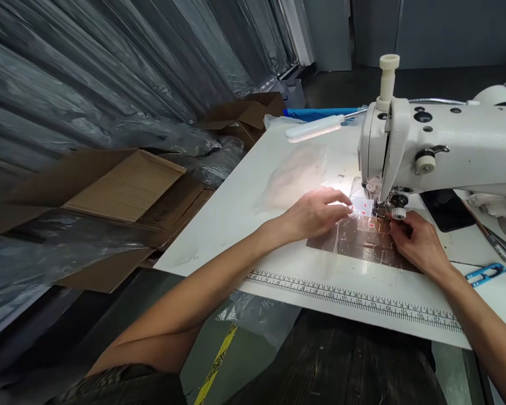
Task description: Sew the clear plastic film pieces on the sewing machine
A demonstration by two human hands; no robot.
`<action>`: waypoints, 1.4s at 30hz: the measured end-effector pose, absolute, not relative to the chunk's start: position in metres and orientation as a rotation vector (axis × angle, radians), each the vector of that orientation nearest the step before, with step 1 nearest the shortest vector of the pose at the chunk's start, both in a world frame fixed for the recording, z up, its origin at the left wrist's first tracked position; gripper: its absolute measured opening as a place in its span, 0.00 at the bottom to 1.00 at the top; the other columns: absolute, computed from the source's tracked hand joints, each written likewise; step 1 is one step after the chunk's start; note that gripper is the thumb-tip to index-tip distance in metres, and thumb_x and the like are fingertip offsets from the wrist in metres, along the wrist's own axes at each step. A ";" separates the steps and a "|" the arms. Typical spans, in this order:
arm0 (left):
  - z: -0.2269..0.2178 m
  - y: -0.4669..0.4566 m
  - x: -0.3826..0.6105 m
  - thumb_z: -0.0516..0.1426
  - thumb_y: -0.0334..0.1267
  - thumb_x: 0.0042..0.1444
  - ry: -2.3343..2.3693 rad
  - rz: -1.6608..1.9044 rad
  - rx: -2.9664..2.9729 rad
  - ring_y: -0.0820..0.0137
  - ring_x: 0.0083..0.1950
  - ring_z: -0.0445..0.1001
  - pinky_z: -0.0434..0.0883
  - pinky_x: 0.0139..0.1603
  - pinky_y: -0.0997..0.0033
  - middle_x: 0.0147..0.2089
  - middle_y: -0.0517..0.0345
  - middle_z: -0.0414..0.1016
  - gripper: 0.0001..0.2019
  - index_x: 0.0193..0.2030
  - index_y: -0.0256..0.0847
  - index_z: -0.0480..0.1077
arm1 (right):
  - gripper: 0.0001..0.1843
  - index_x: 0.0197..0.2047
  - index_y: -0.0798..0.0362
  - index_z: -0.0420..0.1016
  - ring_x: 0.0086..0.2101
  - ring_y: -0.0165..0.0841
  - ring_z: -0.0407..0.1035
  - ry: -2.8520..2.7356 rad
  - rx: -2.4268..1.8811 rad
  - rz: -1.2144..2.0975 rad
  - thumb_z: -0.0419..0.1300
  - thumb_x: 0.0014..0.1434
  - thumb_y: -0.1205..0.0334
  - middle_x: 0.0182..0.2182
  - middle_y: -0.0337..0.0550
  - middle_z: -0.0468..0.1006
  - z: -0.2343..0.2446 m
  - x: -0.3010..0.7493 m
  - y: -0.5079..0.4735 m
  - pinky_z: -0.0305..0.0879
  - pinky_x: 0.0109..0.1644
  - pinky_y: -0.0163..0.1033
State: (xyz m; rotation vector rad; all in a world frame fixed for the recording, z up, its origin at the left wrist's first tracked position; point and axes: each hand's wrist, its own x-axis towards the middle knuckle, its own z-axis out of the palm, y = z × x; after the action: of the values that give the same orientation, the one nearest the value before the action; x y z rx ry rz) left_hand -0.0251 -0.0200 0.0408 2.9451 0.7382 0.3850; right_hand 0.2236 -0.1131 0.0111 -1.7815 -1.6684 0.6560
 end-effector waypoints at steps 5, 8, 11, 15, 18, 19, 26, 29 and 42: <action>0.031 0.000 -0.010 0.62 0.35 0.61 0.340 0.182 2.616 0.72 0.45 0.75 0.73 0.46 0.72 0.48 0.55 0.76 0.08 0.46 0.45 0.79 | 0.16 0.39 0.52 0.81 0.21 0.32 0.67 -1.775 -1.692 0.520 0.54 0.60 0.54 0.23 0.41 0.75 0.005 0.225 -0.113 0.63 0.24 0.38; 0.019 0.007 -0.008 0.64 0.35 0.58 0.383 0.248 2.529 0.72 0.43 0.74 0.73 0.43 0.73 0.45 0.54 0.75 0.07 0.43 0.43 0.80 | 0.16 0.42 0.52 0.81 0.27 0.35 0.72 -1.855 -1.570 0.354 0.53 0.61 0.58 0.30 0.45 0.78 0.005 0.219 -0.119 0.69 0.31 0.40; 0.011 0.009 -0.008 0.64 0.35 0.58 0.407 0.374 2.512 0.72 0.43 0.74 0.72 0.44 0.71 0.41 0.55 0.75 0.03 0.39 0.42 0.80 | 0.15 0.44 0.51 0.80 0.34 0.36 0.75 -1.956 -1.411 0.247 0.53 0.65 0.59 0.38 0.47 0.79 0.008 0.203 -0.139 0.72 0.35 0.40; 0.007 0.010 -0.009 0.62 0.35 0.61 0.369 0.458 2.526 0.71 0.44 0.74 0.70 0.48 0.68 0.43 0.54 0.75 0.03 0.38 0.41 0.79 | 0.18 0.44 0.53 0.79 0.36 0.38 0.74 -2.138 -1.359 0.046 0.52 0.69 0.51 0.38 0.49 0.78 0.010 0.180 -0.169 0.73 0.37 0.42; 0.003 0.010 -0.008 0.61 0.36 0.62 0.365 0.516 2.531 0.71 0.45 0.74 0.69 0.50 0.67 0.43 0.54 0.75 0.04 0.38 0.41 0.77 | 0.16 0.41 0.56 0.78 0.35 0.38 0.70 -2.188 -1.362 -0.070 0.53 0.69 0.55 0.37 0.50 0.78 0.006 0.170 -0.178 0.70 0.35 0.42; 0.002 0.010 -0.008 0.60 0.36 0.63 0.369 0.541 2.538 0.71 0.46 0.74 0.69 0.51 0.66 0.43 0.54 0.75 0.04 0.38 0.41 0.77 | 0.14 0.40 0.56 0.78 0.34 0.37 0.69 -2.183 -1.349 -0.071 0.54 0.69 0.58 0.36 0.50 0.78 0.004 0.168 -0.179 0.68 0.34 0.41; -0.005 0.004 -0.009 0.55 0.37 0.67 0.402 0.652 2.671 0.70 0.45 0.74 0.68 0.49 0.66 0.42 0.54 0.75 0.08 0.37 0.40 0.73 | 0.06 0.35 0.51 0.68 0.33 0.32 0.69 -2.057 -1.239 0.458 0.55 0.66 0.67 0.32 0.42 0.74 0.014 0.171 -0.199 0.68 0.35 0.37; -0.006 0.004 -0.009 0.53 0.37 0.68 0.412 0.659 2.699 0.70 0.44 0.73 0.68 0.48 0.66 0.42 0.53 0.75 0.09 0.38 0.40 0.72 | 0.08 0.34 0.49 0.64 0.33 0.30 0.70 -1.986 -1.261 0.780 0.51 0.67 0.66 0.32 0.39 0.72 0.028 0.182 -0.214 0.69 0.35 0.34; -0.009 0.006 -0.009 0.53 0.37 0.66 0.446 0.665 2.716 0.68 0.43 0.73 0.69 0.46 0.65 0.41 0.53 0.74 0.08 0.38 0.41 0.72 | 0.09 0.35 0.51 0.74 0.32 0.37 0.71 -1.888 -1.558 0.113 0.55 0.66 0.62 0.32 0.46 0.77 0.000 0.170 -0.211 0.69 0.35 0.43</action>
State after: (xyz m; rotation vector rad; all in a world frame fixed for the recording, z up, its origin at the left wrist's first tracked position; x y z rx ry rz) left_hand -0.0085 0.0062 -0.0090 2.7164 0.4455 0.6645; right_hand 0.1702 -0.2110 0.0003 -1.5584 -1.8876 0.1129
